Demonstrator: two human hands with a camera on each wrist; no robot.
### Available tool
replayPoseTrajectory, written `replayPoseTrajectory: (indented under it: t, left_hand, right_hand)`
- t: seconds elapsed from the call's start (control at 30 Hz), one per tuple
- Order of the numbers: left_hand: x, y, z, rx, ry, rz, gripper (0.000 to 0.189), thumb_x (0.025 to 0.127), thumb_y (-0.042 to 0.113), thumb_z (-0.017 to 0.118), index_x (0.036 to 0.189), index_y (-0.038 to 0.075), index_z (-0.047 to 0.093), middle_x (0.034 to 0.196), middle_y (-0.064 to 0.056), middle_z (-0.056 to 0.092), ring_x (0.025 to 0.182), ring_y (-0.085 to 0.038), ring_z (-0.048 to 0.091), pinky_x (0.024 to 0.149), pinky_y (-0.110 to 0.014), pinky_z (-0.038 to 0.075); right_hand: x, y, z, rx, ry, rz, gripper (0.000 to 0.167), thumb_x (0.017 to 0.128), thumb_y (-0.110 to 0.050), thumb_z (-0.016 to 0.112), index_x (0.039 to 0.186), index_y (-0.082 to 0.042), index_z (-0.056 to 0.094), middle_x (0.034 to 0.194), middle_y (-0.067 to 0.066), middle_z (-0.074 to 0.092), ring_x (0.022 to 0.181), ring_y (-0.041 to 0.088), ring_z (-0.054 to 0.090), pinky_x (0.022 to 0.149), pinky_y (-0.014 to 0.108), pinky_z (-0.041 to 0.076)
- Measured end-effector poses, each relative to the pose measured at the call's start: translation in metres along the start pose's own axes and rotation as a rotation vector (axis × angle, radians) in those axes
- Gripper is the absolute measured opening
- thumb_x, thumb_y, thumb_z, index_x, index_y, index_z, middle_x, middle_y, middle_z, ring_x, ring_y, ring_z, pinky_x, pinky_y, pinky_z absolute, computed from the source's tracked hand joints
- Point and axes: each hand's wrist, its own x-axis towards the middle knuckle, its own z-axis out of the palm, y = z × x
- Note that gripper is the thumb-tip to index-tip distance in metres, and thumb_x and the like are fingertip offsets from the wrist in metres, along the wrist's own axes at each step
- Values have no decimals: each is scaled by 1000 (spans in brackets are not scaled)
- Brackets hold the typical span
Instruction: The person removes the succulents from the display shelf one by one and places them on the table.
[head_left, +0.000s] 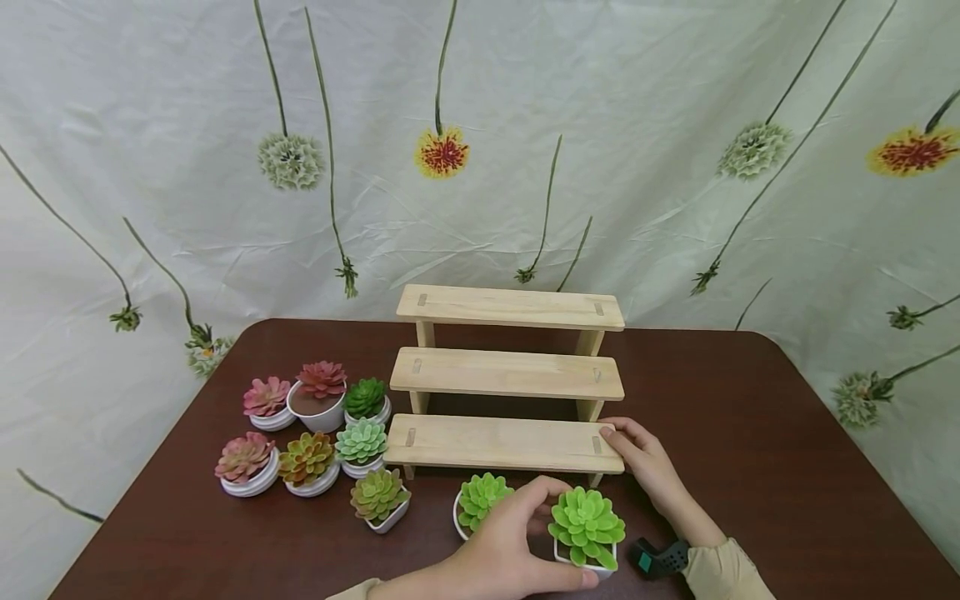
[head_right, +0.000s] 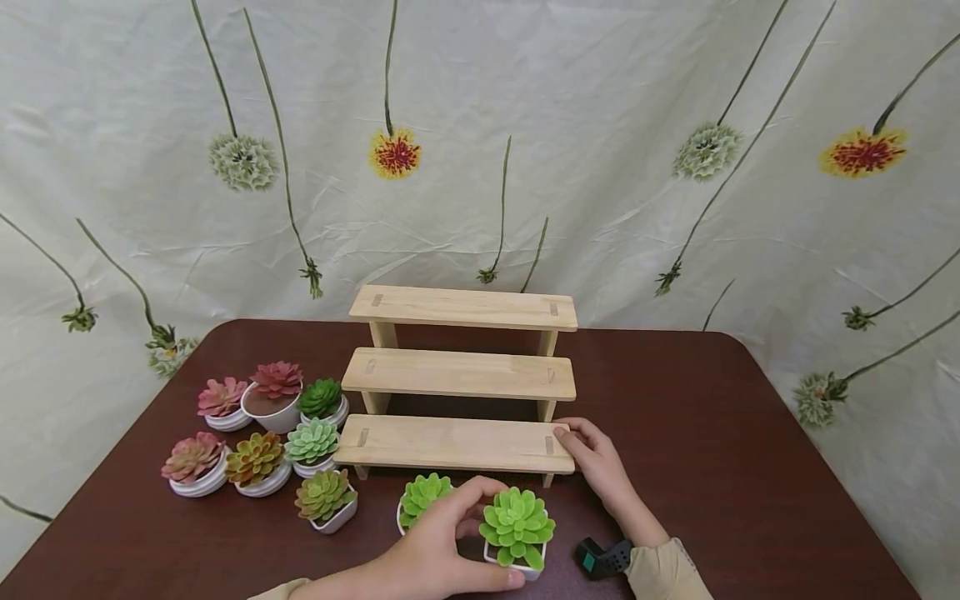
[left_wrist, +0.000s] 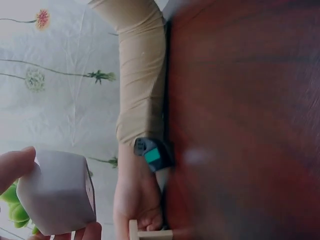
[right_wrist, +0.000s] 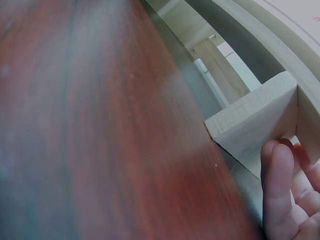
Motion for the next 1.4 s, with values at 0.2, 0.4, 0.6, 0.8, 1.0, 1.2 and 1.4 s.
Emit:
replayPoseTrajectory:
  t: [0.2,0.4,0.6,0.8,1.0,1.2,1.4]
  left_hand:
    - [-4,-9,7,-48,-4,48,54,77,15,78,123,10,49,115,2,54,101,-7,58,86,-26,47]
    - [-7,-22,15,23,33,67,57,80,20,75,128,8,46,119,-1,50,106,-8,51,88,-27,45]
    - [-8,-35,22,73,86,72,62,81,23,74,131,4,43,123,-4,48,108,-9,48,88,-27,45]
    - [-8,-49,27,62,155,52,65,80,22,74,132,-1,41,123,-7,48,107,-10,49,84,-27,47]
    - [-7,-58,30,99,213,-13,65,79,24,75,131,2,43,125,-4,49,111,-12,47,87,-29,45]
    - [-3,-62,33,165,266,-32,64,79,26,75,132,6,44,127,-4,48,117,-17,45,96,-34,39]
    - [2,-69,36,175,312,33,64,81,23,73,133,3,41,127,-9,48,113,-15,47,92,-30,43]
  right_hand:
    - [0,0,0,-7,4,1,38,94,-31,57,118,-2,58,109,14,59,84,17,59,69,27,49]
    - [0,-1,0,-19,6,-9,37,94,-31,57,118,-2,59,108,13,59,83,17,58,69,26,48]
    - [0,-1,0,-20,11,-11,36,94,-30,57,117,-3,59,108,13,59,83,17,58,69,26,48]
    - [0,0,0,-21,6,-13,37,94,-30,56,117,-2,59,108,14,59,83,16,58,69,27,48]
    - [0,0,0,-13,6,-5,37,94,-30,57,118,-2,58,107,14,59,82,17,58,68,26,48]
    - [0,0,0,-3,2,-1,37,94,-30,56,118,-2,58,105,14,59,82,17,59,67,27,49]
    - [1,1,0,4,-2,-8,37,94,-30,56,118,-1,58,105,14,59,81,17,60,67,27,50]
